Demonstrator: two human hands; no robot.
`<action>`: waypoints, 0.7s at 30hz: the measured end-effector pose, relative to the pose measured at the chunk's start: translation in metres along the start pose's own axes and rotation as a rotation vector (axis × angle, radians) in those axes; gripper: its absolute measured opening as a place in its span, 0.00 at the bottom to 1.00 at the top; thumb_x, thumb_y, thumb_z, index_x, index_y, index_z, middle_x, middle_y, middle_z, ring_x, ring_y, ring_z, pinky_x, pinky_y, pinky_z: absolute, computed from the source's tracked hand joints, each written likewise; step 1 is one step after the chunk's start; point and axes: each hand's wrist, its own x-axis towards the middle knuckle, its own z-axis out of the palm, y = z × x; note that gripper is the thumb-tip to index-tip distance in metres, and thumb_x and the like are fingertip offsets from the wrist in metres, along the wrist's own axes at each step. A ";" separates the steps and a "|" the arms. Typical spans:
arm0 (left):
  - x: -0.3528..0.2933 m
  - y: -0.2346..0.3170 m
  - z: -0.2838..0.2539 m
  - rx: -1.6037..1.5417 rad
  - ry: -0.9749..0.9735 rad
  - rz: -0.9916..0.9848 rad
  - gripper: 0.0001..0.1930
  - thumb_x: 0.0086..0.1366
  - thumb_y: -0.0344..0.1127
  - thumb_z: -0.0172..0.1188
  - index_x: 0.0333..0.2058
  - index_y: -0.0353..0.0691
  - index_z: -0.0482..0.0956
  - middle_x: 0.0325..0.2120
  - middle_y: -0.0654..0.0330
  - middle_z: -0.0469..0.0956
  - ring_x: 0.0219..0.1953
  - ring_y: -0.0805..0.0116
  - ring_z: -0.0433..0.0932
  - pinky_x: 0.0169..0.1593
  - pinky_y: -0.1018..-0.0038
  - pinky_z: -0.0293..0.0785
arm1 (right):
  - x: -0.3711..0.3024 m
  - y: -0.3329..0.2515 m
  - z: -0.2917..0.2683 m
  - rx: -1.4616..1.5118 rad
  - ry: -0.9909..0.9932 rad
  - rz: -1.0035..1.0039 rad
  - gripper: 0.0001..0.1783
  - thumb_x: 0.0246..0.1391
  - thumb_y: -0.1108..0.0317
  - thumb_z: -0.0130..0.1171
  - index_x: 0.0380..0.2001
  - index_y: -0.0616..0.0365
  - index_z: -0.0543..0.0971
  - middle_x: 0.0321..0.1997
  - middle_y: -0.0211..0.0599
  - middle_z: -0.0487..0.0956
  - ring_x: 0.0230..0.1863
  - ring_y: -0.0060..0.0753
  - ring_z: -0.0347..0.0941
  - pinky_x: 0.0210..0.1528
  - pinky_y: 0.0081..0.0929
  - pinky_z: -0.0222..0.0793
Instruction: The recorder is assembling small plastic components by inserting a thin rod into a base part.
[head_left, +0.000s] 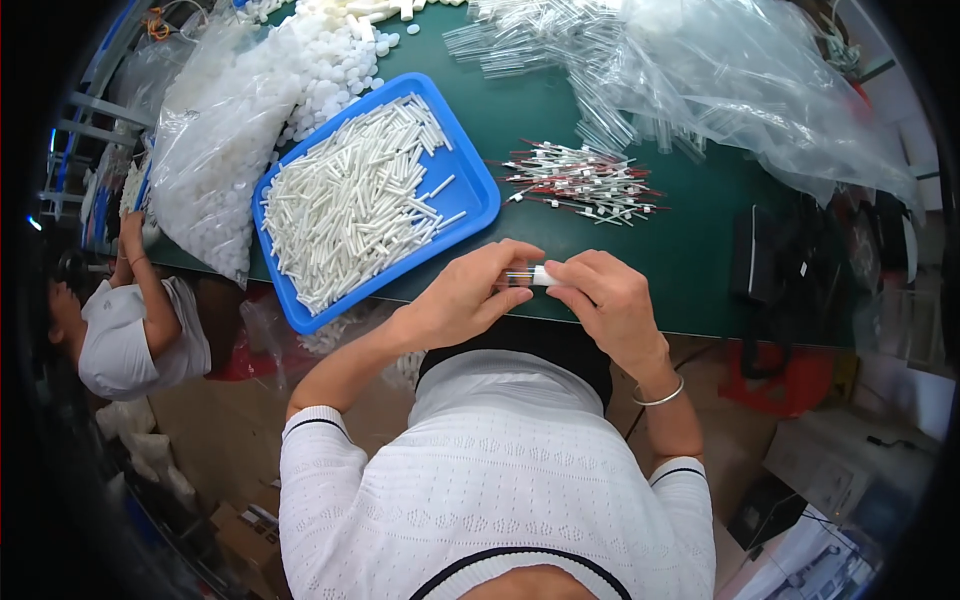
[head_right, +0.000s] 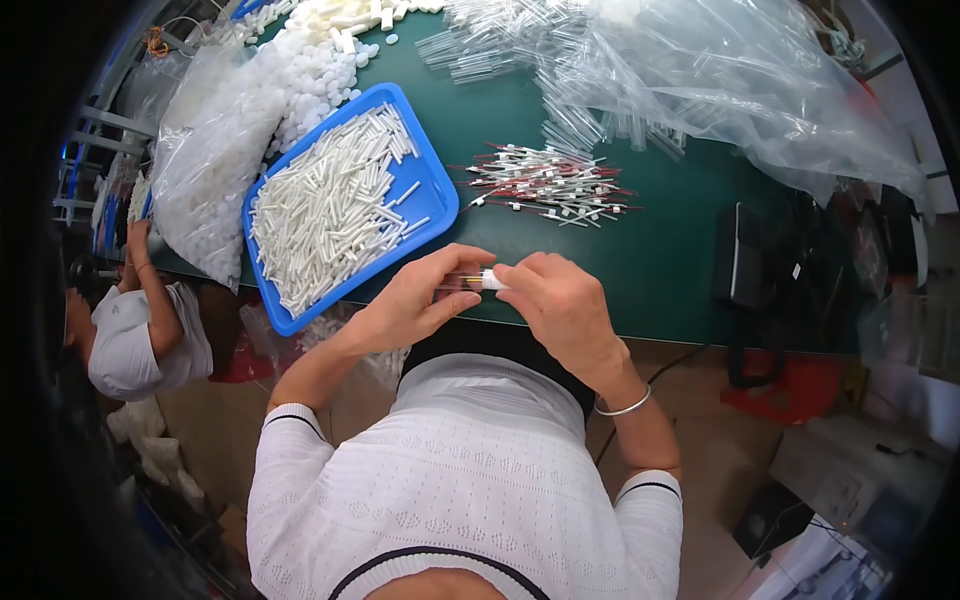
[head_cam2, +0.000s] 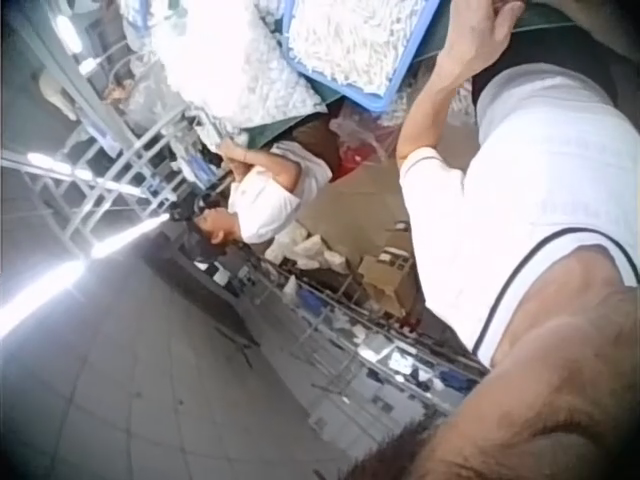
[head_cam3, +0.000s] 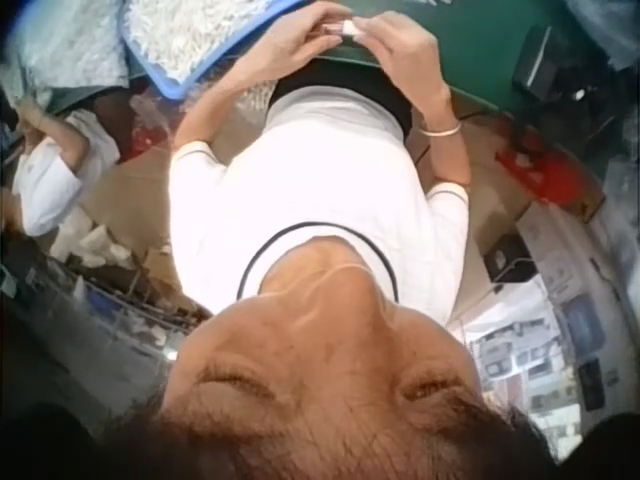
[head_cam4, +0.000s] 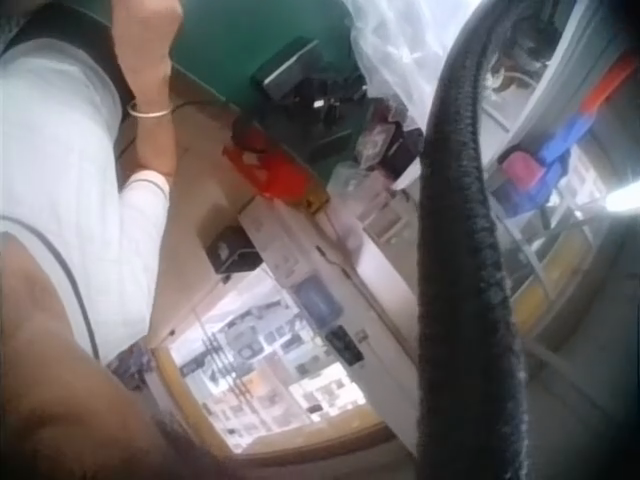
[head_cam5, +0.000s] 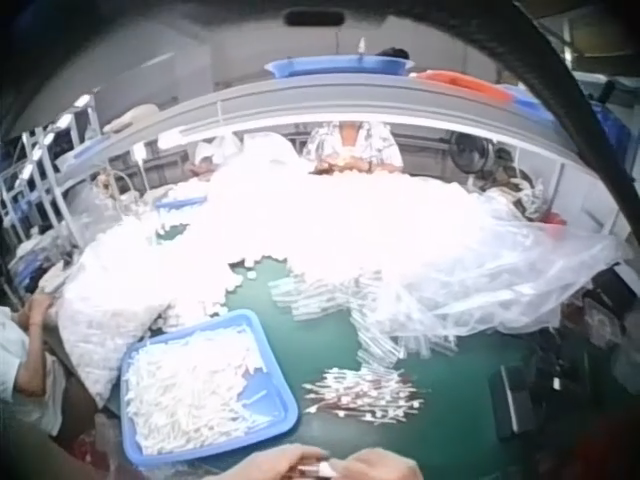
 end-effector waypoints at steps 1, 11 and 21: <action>-0.001 -0.001 0.001 -0.003 -0.005 -0.001 0.14 0.63 0.28 0.58 0.47 0.34 0.72 0.35 0.55 0.75 0.35 0.66 0.76 0.39 0.73 0.72 | 0.000 -0.002 0.002 -0.001 0.000 0.006 0.18 0.43 0.74 0.68 0.41 0.58 0.79 0.31 0.39 0.78 0.29 0.38 0.74 0.31 0.29 0.71; -0.010 0.001 0.001 -0.065 -0.132 -0.006 0.12 0.71 0.36 0.47 0.43 0.36 0.75 0.20 0.61 0.70 0.25 0.72 0.69 0.31 0.73 0.66 | -0.008 -0.007 0.006 0.681 -0.151 0.366 0.07 0.54 0.76 0.60 0.34 0.64 0.72 0.24 0.33 0.78 0.25 0.17 0.75 0.26 0.16 0.70; -0.024 -0.019 0.023 0.339 0.103 0.134 0.10 0.70 0.34 0.48 0.35 0.35 0.75 0.21 0.56 0.71 0.21 0.66 0.69 0.26 0.71 0.65 | -0.009 -0.001 0.017 0.935 -0.288 0.600 0.06 0.59 0.74 0.56 0.37 0.66 0.74 0.27 0.33 0.79 0.28 0.17 0.76 0.30 0.16 0.73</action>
